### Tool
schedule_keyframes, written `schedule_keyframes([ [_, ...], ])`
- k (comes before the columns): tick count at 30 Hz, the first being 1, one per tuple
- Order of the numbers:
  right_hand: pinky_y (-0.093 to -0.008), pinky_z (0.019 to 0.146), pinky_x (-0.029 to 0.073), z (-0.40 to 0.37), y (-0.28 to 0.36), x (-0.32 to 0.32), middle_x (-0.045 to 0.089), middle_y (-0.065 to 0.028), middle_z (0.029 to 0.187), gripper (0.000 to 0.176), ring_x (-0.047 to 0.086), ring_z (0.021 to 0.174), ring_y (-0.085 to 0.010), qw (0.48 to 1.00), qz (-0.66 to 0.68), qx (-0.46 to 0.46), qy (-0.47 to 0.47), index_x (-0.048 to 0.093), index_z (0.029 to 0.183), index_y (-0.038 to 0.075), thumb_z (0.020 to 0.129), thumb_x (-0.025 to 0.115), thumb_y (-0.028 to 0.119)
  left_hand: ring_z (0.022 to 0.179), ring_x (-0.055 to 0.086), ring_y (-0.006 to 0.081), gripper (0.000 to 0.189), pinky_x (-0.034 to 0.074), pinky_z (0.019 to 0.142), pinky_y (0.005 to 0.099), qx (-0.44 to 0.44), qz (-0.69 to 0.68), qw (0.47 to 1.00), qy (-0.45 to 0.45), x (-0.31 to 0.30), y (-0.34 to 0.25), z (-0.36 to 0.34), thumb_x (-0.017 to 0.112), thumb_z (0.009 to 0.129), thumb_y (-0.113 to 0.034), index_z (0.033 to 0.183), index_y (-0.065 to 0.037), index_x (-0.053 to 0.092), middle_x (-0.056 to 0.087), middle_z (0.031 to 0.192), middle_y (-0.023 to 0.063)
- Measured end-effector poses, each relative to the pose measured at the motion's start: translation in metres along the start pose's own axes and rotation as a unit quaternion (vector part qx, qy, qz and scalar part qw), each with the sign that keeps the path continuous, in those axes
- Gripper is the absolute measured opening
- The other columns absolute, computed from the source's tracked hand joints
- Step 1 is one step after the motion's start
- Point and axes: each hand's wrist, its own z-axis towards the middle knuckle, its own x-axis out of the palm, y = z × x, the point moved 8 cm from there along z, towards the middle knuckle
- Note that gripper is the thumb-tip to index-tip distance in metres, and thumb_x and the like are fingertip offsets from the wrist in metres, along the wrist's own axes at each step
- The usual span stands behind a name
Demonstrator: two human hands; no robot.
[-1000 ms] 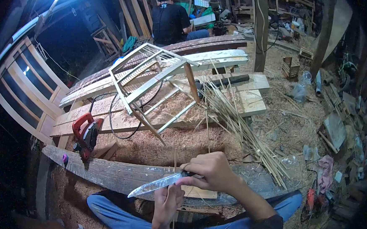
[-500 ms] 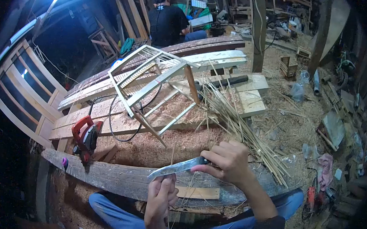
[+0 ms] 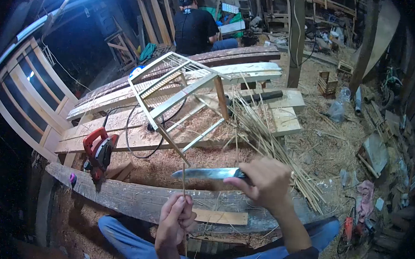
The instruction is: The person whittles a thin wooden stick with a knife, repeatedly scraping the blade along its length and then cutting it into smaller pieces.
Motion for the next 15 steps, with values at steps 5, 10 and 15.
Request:
schedule_keyframes([
  [5,-0.0329,0.048,0.041,-0.004,-0.001,-0.004,0.06,-0.001,0.062,0.044,0.056,0.052,-0.0188,0.999,0.004,0.029,0.014,0.067,0.075,0.011,0.082,0.074,0.054,0.052,0.023,0.0041,0.021,0.019,0.046,0.0239,0.007,-0.018,1.0,0.012,0.005,0.006,0.003,0.044,0.108,-0.023,0.106,-0.005,0.053,0.029,0.066,-0.0054],
  [10,-0.0338,0.049,0.041,-0.006,-0.014,-0.006,0.059,-0.0018,0.062,0.043,0.056,0.052,-0.0198,0.997,0.006,0.071,-0.016,0.067,0.076,0.01,0.083,0.074,0.053,0.052,0.024,0.0041,0.019,0.018,0.045,0.0237,0.012,-0.028,0.999,-0.01,0.007,0.009,0.004,0.044,0.108,-0.023,0.105,-0.006,0.052,0.031,0.066,-0.0045],
  [15,-0.033,0.049,0.041,-0.008,-0.006,0.002,0.058,-0.0015,0.062,0.042,0.055,0.052,-0.0194,0.997,0.063,0.052,-0.012,0.068,0.077,0.01,0.083,0.074,0.052,0.047,0.025,0.0044,0.017,0.021,0.04,0.024,0.035,-0.007,0.998,-0.046,-0.002,0.013,0.01,0.045,0.107,-0.024,0.106,-0.009,0.052,0.034,0.064,-0.0048],
])
